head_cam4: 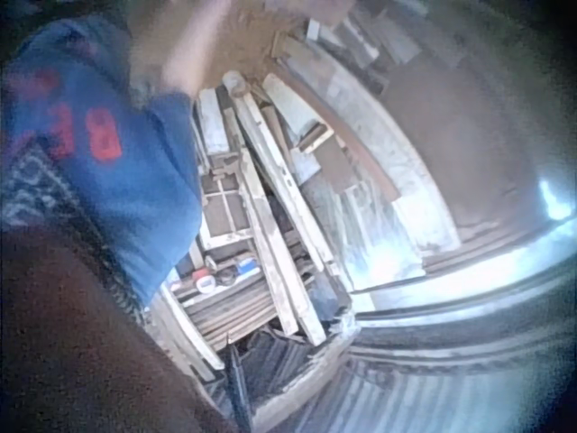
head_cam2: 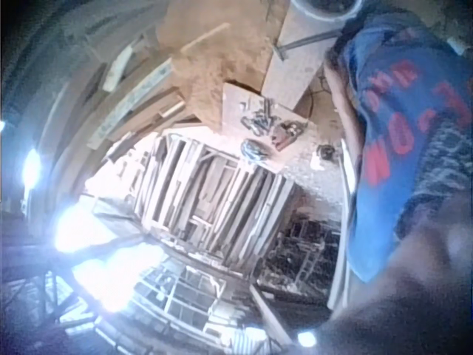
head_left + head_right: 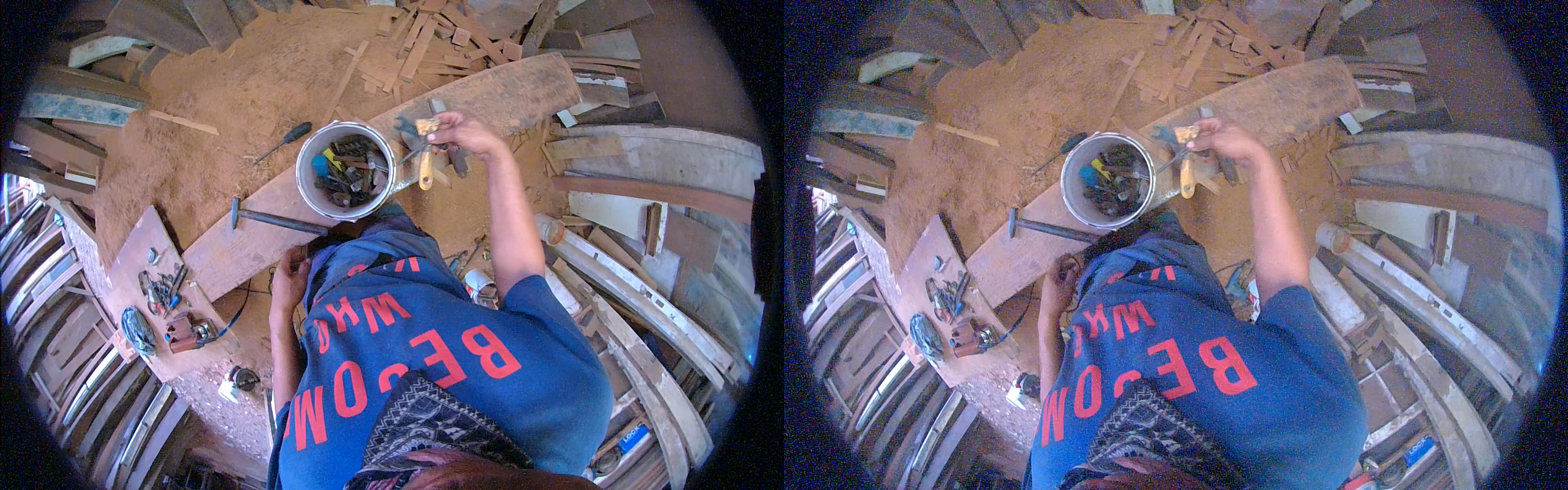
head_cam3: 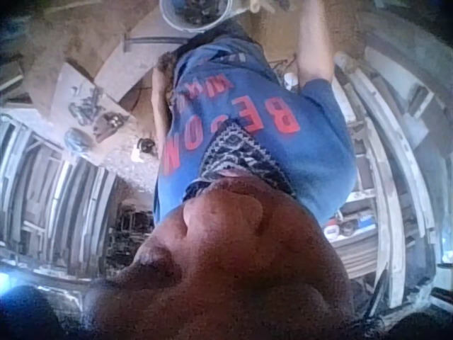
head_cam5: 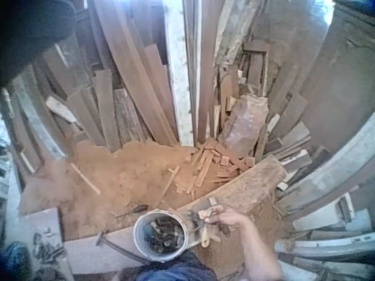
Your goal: The person adjusts a hand plane using a screwdriver, then searches through a bucket of hardware to find a specific metal part. They insert the part into the plane and continue adjusting the tool.
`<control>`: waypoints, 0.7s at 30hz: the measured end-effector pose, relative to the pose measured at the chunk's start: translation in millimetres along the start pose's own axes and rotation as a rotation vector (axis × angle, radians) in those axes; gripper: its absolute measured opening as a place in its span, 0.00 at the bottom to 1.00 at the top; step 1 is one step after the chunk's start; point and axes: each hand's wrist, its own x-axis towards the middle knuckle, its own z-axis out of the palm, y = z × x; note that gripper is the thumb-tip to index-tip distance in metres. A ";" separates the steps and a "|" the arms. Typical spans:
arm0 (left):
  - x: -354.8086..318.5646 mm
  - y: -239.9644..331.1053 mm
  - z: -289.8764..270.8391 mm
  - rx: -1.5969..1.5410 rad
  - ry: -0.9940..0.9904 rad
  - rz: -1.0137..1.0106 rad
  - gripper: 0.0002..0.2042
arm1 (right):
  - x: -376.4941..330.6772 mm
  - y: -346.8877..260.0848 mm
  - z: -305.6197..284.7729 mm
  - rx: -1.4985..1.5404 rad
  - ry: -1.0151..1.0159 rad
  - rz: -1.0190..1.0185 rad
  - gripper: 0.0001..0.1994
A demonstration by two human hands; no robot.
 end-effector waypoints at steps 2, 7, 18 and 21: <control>8.5 24.1 -1.5 -0.094 -0.030 0.016 0.20 | 33.8 30.4 7.4 -0.225 0.018 0.009 0.11; 26.1 92.9 -3.5 -0.185 -0.073 0.086 0.24 | 81.6 79.1 33.1 -0.537 0.197 -0.042 0.06; 66.7 118.1 31.7 -0.243 0.114 -0.019 0.28 | 85.6 54.4 84.6 -0.626 0.327 -0.167 0.12; 69.6 89.9 38.3 -0.421 0.141 0.049 0.28 | 95.4 73.2 93.4 -0.709 0.358 -0.281 0.10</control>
